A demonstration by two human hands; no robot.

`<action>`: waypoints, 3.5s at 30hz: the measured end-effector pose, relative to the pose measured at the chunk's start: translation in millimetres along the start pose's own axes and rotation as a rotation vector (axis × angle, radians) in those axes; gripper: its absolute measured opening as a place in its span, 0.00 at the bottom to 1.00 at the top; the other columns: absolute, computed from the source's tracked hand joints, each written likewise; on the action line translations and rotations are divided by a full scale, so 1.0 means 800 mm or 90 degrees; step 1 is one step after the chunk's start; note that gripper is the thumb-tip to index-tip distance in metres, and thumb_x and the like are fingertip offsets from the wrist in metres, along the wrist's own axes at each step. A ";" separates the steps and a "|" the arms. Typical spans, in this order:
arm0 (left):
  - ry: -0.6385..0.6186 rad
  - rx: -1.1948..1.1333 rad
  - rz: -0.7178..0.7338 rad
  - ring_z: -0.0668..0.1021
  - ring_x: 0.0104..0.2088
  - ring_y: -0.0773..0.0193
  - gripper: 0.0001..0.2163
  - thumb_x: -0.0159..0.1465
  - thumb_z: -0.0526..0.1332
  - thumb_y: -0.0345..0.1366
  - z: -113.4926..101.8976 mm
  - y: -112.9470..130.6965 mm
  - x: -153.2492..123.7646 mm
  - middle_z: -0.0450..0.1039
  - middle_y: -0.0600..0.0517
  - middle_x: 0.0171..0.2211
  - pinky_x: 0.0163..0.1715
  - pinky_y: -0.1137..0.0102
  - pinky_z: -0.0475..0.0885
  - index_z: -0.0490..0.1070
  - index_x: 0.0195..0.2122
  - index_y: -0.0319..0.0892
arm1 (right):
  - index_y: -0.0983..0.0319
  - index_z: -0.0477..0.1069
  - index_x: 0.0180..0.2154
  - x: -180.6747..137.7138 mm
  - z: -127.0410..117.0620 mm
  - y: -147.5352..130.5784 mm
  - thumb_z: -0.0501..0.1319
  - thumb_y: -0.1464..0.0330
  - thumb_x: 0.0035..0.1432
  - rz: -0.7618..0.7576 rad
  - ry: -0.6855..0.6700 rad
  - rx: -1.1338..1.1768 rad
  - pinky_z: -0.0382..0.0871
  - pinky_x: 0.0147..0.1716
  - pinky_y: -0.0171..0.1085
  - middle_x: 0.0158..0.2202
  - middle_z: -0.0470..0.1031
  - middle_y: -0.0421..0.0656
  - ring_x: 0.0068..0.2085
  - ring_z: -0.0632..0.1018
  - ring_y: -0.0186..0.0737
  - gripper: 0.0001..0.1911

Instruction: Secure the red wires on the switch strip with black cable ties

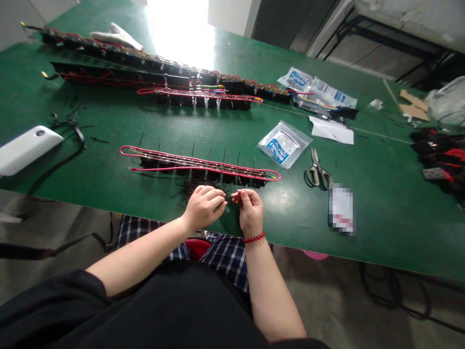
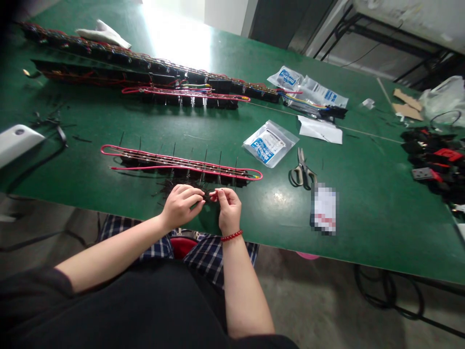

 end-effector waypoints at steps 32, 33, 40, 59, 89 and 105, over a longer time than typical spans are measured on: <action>-0.025 -0.046 0.019 0.78 0.40 0.61 0.06 0.69 0.59 0.35 0.002 0.000 -0.002 0.81 0.52 0.40 0.44 0.61 0.70 0.74 0.35 0.45 | 0.57 0.69 0.37 0.004 -0.004 -0.005 0.65 0.53 0.59 -0.003 0.035 0.007 0.73 0.33 0.36 0.29 0.79 0.37 0.29 0.76 0.34 0.15; -0.024 -0.048 0.021 0.78 0.40 0.61 0.06 0.69 0.59 0.35 0.003 0.000 -0.002 0.81 0.52 0.40 0.44 0.61 0.70 0.74 0.35 0.45 | 0.57 0.69 0.37 0.005 -0.004 -0.005 0.65 0.53 0.60 -0.002 0.042 0.007 0.73 0.33 0.36 0.29 0.78 0.37 0.29 0.76 0.34 0.15; -0.026 -0.072 0.029 0.78 0.39 0.61 0.05 0.69 0.60 0.34 0.004 0.000 0.000 0.81 0.52 0.39 0.44 0.62 0.70 0.73 0.36 0.45 | 0.58 0.69 0.35 0.006 -0.004 -0.004 0.67 0.55 0.57 0.012 0.128 0.054 0.70 0.30 0.33 0.26 0.76 0.36 0.27 0.75 0.32 0.15; 0.037 -0.234 -0.018 0.79 0.39 0.62 0.05 0.69 0.58 0.30 -0.012 -0.003 0.000 0.80 0.50 0.38 0.44 0.64 0.75 0.73 0.38 0.43 | 0.58 0.72 0.34 0.006 -0.003 -0.004 0.70 0.57 0.55 0.015 0.123 0.086 0.69 0.30 0.33 0.26 0.76 0.36 0.27 0.74 0.32 0.14; 0.072 0.227 -0.167 0.79 0.50 0.51 0.11 0.61 0.61 0.29 -0.129 -0.220 -0.054 0.81 0.50 0.46 0.55 0.55 0.67 0.78 0.43 0.48 | 0.59 0.72 0.35 0.007 -0.001 0.000 0.68 0.58 0.58 0.000 0.079 0.036 0.70 0.32 0.36 0.26 0.76 0.37 0.28 0.74 0.33 0.12; 0.096 0.169 -0.210 0.78 0.40 0.53 0.07 0.62 0.57 0.35 -0.138 -0.220 -0.022 0.80 0.49 0.35 0.50 0.56 0.66 0.76 0.33 0.46 | 0.59 0.72 0.35 0.006 0.000 -0.001 0.68 0.57 0.58 -0.001 0.071 0.019 0.70 0.33 0.36 0.26 0.75 0.36 0.28 0.74 0.33 0.13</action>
Point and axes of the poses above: each hand's wrist, its own x-axis towards the middle knuckle, its own z-axis out of the palm, y = z × x, the point moved 4 cm from there along x, towards the middle knuckle
